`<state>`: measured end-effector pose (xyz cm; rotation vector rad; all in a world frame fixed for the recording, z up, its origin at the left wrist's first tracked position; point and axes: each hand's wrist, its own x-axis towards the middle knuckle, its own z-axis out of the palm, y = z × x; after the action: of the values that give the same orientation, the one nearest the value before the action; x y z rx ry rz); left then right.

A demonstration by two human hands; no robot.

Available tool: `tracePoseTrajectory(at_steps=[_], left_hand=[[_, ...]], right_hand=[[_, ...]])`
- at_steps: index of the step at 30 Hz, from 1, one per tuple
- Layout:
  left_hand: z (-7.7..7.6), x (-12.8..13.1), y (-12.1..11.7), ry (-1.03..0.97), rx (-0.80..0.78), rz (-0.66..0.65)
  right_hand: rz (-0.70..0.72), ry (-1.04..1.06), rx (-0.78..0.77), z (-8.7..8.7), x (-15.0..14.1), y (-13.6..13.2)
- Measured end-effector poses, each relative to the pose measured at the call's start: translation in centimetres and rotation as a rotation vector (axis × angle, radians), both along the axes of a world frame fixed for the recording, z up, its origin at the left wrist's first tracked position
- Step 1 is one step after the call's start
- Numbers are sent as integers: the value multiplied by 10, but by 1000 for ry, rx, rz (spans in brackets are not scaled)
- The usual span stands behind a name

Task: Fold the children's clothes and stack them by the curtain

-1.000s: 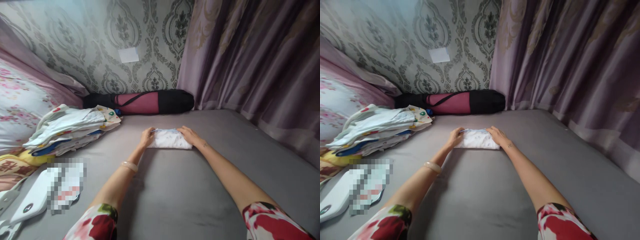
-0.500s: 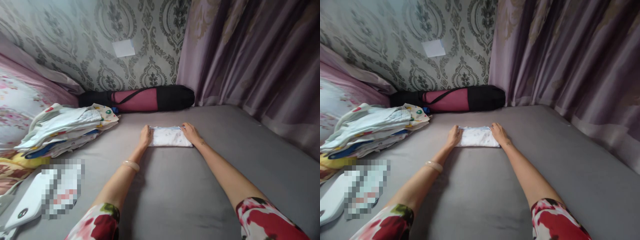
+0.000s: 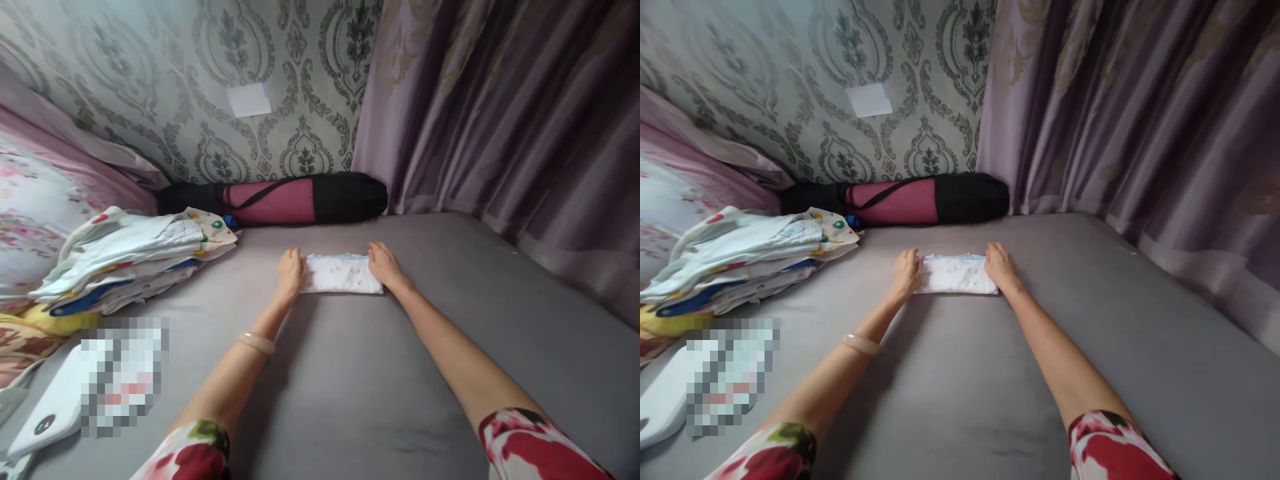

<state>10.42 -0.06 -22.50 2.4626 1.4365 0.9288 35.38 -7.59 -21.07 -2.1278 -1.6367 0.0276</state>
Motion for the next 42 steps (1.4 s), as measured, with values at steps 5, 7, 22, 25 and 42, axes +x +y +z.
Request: tracePoseTrajectory(at_steps=[5, 7, 22, 25, 42], left_hand=[[5, 26, -39, 282, 7, -209], [5, 31, -46, 345, -23, -220], [1, 25, -35, 407, -210, -167], [3, 17, -30, 409, -210, -148], [2, 4, -17, 381, -361, -1]], right_hand=[[325, -133, -49, 2, -60, -20], [372, -138, -103, 1, -76, -23], [379, -152, -191, -12, -69, -19], [370, -176, -182, -14, -62, -19], [90, -168, -235, -17, -40, -22]])
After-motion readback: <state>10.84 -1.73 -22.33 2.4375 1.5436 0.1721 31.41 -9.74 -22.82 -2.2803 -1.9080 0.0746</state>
